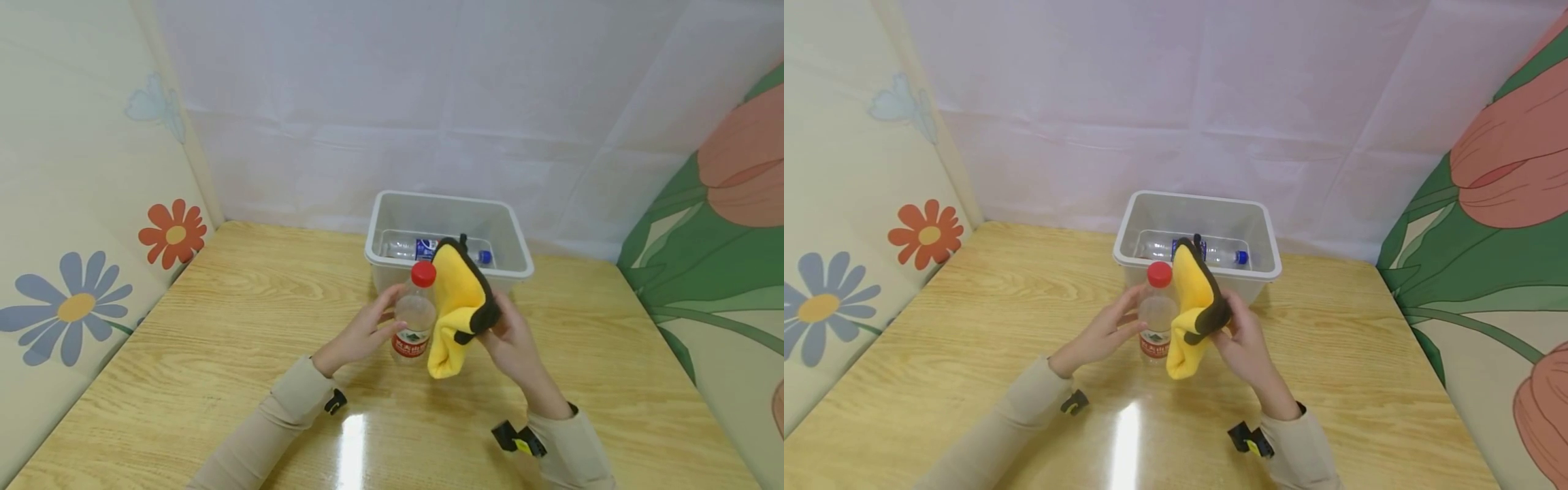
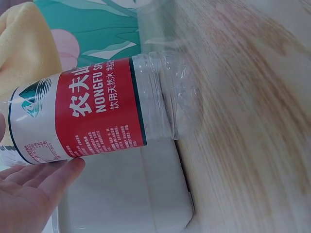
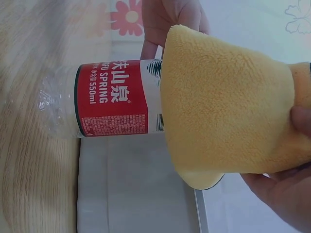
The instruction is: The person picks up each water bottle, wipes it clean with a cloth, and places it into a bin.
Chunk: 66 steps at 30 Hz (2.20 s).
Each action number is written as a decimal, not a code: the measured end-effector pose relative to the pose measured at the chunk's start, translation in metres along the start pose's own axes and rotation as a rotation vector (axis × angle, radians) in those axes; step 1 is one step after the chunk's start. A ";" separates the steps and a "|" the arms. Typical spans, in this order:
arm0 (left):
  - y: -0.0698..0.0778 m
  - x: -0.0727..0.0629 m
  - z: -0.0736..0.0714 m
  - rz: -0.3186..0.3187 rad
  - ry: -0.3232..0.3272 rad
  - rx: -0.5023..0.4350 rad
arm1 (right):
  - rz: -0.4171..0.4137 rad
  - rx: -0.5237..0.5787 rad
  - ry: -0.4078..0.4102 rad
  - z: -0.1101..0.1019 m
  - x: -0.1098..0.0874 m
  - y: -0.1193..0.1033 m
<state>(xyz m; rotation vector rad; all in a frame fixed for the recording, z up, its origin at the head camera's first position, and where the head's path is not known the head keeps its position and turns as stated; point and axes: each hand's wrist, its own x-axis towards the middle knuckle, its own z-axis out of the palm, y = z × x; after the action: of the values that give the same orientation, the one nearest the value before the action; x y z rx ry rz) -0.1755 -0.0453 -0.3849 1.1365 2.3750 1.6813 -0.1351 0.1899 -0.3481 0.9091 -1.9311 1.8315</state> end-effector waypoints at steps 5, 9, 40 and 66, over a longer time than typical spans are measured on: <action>-0.010 0.000 0.001 0.014 0.008 0.000 | -0.032 0.006 -0.021 0.001 0.002 0.001; -0.009 -0.001 0.001 0.025 0.018 0.042 | -0.031 0.010 -0.031 0.002 0.003 0.002; -0.006 -0.003 0.002 0.036 0.055 0.169 | 0.125 -0.066 -0.061 0.001 -0.006 0.027; -0.008 -0.003 0.001 0.038 -0.001 0.070 | 0.381 -0.248 -0.037 0.015 -0.019 0.043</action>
<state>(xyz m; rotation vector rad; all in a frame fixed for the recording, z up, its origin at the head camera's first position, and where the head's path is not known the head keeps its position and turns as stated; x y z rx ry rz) -0.1773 -0.0472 -0.3926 1.2002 2.4457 1.6200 -0.1461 0.1785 -0.3952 0.5266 -2.4204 1.7135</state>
